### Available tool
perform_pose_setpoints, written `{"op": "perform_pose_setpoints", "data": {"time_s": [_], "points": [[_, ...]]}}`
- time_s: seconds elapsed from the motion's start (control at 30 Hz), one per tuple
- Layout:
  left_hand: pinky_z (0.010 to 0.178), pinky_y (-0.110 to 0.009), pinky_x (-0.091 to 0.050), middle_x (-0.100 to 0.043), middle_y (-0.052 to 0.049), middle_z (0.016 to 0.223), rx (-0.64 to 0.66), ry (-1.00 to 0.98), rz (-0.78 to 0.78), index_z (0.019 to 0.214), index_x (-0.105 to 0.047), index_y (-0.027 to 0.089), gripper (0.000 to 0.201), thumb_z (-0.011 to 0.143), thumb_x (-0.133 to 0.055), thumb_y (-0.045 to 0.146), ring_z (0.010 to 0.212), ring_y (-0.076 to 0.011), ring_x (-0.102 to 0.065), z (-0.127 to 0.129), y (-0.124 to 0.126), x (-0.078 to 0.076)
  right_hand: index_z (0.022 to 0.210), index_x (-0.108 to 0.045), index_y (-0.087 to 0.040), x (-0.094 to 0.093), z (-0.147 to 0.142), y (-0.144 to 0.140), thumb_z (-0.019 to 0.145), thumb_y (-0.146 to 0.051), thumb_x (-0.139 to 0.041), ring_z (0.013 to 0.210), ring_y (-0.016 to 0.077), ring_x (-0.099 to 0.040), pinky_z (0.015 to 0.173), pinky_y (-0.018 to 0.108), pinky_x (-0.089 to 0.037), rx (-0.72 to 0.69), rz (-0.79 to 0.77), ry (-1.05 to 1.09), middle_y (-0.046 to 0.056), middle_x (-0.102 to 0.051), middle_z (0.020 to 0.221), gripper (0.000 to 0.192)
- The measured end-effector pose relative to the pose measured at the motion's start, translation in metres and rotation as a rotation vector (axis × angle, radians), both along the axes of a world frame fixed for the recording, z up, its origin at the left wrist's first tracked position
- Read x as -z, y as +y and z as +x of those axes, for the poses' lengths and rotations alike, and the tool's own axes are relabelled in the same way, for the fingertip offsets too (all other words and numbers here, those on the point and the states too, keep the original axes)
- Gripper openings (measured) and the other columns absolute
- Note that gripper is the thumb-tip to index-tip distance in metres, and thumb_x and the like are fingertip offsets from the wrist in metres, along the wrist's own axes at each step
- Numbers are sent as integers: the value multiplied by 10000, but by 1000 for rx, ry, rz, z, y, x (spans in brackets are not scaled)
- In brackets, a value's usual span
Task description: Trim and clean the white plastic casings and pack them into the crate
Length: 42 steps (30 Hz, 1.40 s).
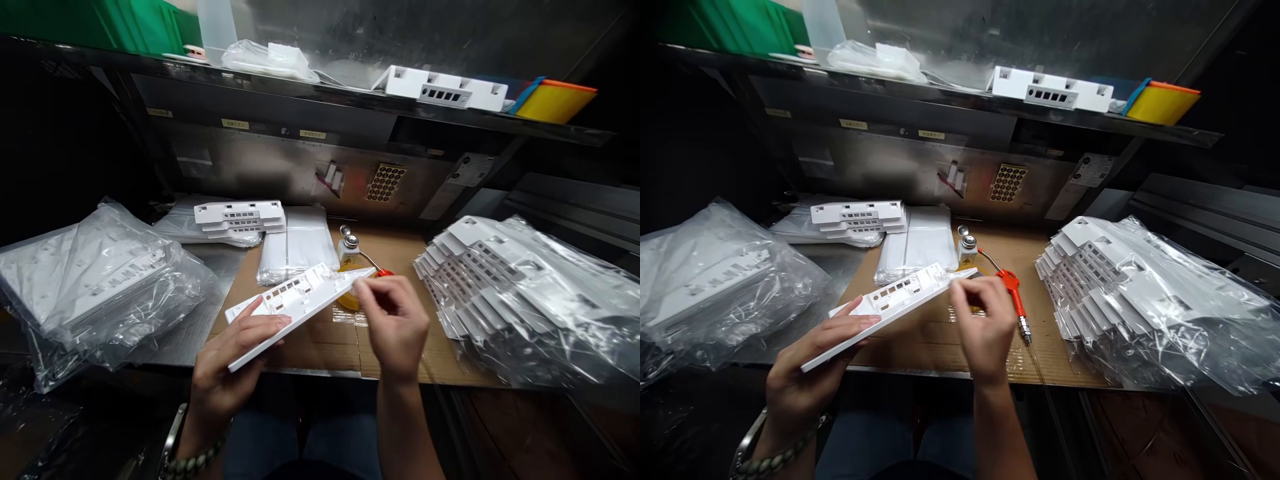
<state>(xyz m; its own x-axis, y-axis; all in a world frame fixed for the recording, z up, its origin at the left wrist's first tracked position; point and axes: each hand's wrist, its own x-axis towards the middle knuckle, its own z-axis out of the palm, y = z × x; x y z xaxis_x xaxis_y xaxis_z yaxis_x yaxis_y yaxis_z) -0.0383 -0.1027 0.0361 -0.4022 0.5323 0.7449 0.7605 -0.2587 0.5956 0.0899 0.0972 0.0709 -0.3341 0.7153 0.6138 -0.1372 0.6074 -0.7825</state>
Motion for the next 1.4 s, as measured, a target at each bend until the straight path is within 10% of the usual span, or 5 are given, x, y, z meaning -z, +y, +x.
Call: {"op": "perform_pose_setpoints", "data": {"time_s": [0.3, 0.53, 0.73, 1.03, 1.4], "points": [[1144, -510, -506, -808, -21, 1021, 39, -436, 54, 1049, -797, 284, 180, 923, -732, 173, 1112, -275, -736, -6, 3, 7, 915, -611, -190, 3, 2, 47, 875, -484, -701, 568, 171, -721, 405, 231, -541, -442, -814, 162, 76, -785, 892, 311], [1238, -578, -337, -491, -35, 1613, -3, -1309, 377, 1261, -699, 340, 678, 916, -390, 835, 1571, -307, -299, -11, 29, 12, 912, -607, -226, -7, 5, 29, 905, -427, -585, 430, 135, -576, 396, 226, -474, -407, -713, 407, -57, -601, 558, 203], [1110, -671, -453, -751, -242, 1219, 600, -2013, 138, 1478, -509, 51, 774, 1033, -262, 634, 1269, -424, -650, -24, 40, 5, 885, -561, -252, 14, 16, 27, 871, -511, -576, 433, 161, -552, 399, 253, -424, -379, -656, 316, -66, -530, 511, 260], [1103, -638, -480, -729, -239, 1285, 562, -1992, 268, 1509, -467, 36, 591, 999, -433, 332, 1199, -422, -694, -30, 41, -22, 1054, -677, -222, 28, 36, 25, 899, -380, -746, 660, 137, -700, 696, 310, -576, 55, -419, 102, 5, -727, 959, 232], [1083, -538, -538, -683, -74, 1425, 233, -1560, 418, 1612, -301, 364, 645, 1016, -525, 256, 1146, -315, -738, 7, 54, -35, 999, -741, -168, 12, -4, -87, 915, -90, -698, 688, 132, -644, 596, 239, -536, -550, 167, -186, 44, -651, 846, 123]]}}
